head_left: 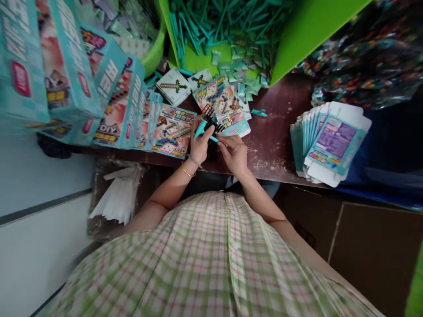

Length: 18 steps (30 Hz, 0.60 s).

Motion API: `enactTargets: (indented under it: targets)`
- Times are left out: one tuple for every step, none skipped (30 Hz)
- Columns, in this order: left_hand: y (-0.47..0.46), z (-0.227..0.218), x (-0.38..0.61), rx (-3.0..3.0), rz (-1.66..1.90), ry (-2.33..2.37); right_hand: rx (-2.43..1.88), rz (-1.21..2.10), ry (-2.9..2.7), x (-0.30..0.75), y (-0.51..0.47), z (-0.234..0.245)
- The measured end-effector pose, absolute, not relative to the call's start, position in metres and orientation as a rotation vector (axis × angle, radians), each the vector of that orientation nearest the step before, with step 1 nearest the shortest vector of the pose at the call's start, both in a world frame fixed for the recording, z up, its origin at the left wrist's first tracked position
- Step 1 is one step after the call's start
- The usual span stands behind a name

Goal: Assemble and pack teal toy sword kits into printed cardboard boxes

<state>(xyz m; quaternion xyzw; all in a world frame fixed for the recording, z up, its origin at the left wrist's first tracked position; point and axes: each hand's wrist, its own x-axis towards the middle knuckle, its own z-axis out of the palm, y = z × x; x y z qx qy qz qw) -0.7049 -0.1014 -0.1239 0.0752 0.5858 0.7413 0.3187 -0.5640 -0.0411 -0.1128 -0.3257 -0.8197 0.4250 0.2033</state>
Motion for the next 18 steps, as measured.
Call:
enactTargets:
  targets:
    - [-0.099, -0.124, -0.696, 0.206, 1.948, 1.54, -0.96, 1.131, -2.266, -0.558, -0.045, -0.115]
    - [-0.098, -0.124, -0.686, 0.213, 1.944, 1.534, -0.996, 1.104, -2.231, -0.553, -0.046, -0.118]
    - [-0.098, -0.123, -0.676, 0.221, 1.941, 1.527, -1.01, 1.12, -2.184, -0.549, -0.047, -0.122]
    - [-0.098, -0.122, -0.666, 0.231, 1.939, 1.523, -1.001, 1.185, -2.127, -0.545, -0.047, -0.126]
    - [-0.098, -0.121, -0.657, 0.241, 1.938, 1.525, -0.975, 1.288, -2.059, -0.541, -0.049, -0.131]
    - [-0.099, -0.12, -0.647, 0.25, 1.934, 1.532, -0.945, 1.403, -1.976, -0.538, -0.051, -0.135]
    - [-0.099, -0.12, -0.637, 0.256, 1.926, 1.542, -0.92, 1.511, -1.882, -0.533, -0.055, -0.14]
    - [-0.099, -0.119, -0.628, 0.26, 1.908, 1.551, -0.912, 1.596, -1.789, -0.528, -0.059, -0.145]
    - [-0.099, -0.12, -0.619, 0.268, 1.877, 1.552, -0.926, 1.648, -1.707, -0.521, -0.062, -0.15]
    - [-0.098, -0.12, -0.611, 0.294, 1.83, 1.542, -0.959, 1.67, -1.641, -0.513, -0.064, -0.154]
    - [-0.098, -0.121, -0.605, 0.347, 1.766, 1.515, -1.006, 1.67, -1.593, -0.501, -0.063, -0.159]
    - [-0.097, -0.123, -0.601, 0.433, 1.684, 1.478, -1.057, 1.658, -1.561, -0.488, -0.061, -0.164]
    - [-0.096, -0.124, -0.6, 0.541, 1.596, 1.446, -1.108, 1.639, -1.541, -0.473, -0.057, -0.169]
    - [-0.095, -0.125, -0.602, 0.657, 1.514, 1.439, -1.156, 1.614, -1.527, -0.457, -0.05, -0.175]
    - [-0.093, -0.127, -0.607, 0.768, 1.443, 1.468, -1.199, 1.586, -1.519, -0.441, -0.043, -0.181]
    - [-0.091, -0.128, -0.615, 0.866, 1.385, 1.538, -1.241, 1.553, -1.513, -0.425, -0.036, -0.186]
    - [-0.088, -0.128, -0.626, 0.948, 1.341, 1.636, -1.28, 1.518, -1.507, -0.411, -0.029, -0.191]
    - [-0.084, -0.128, -0.639, 1.016, 1.303, 1.742, -1.313, 1.489, -1.499, -0.4, -0.023, -0.195]
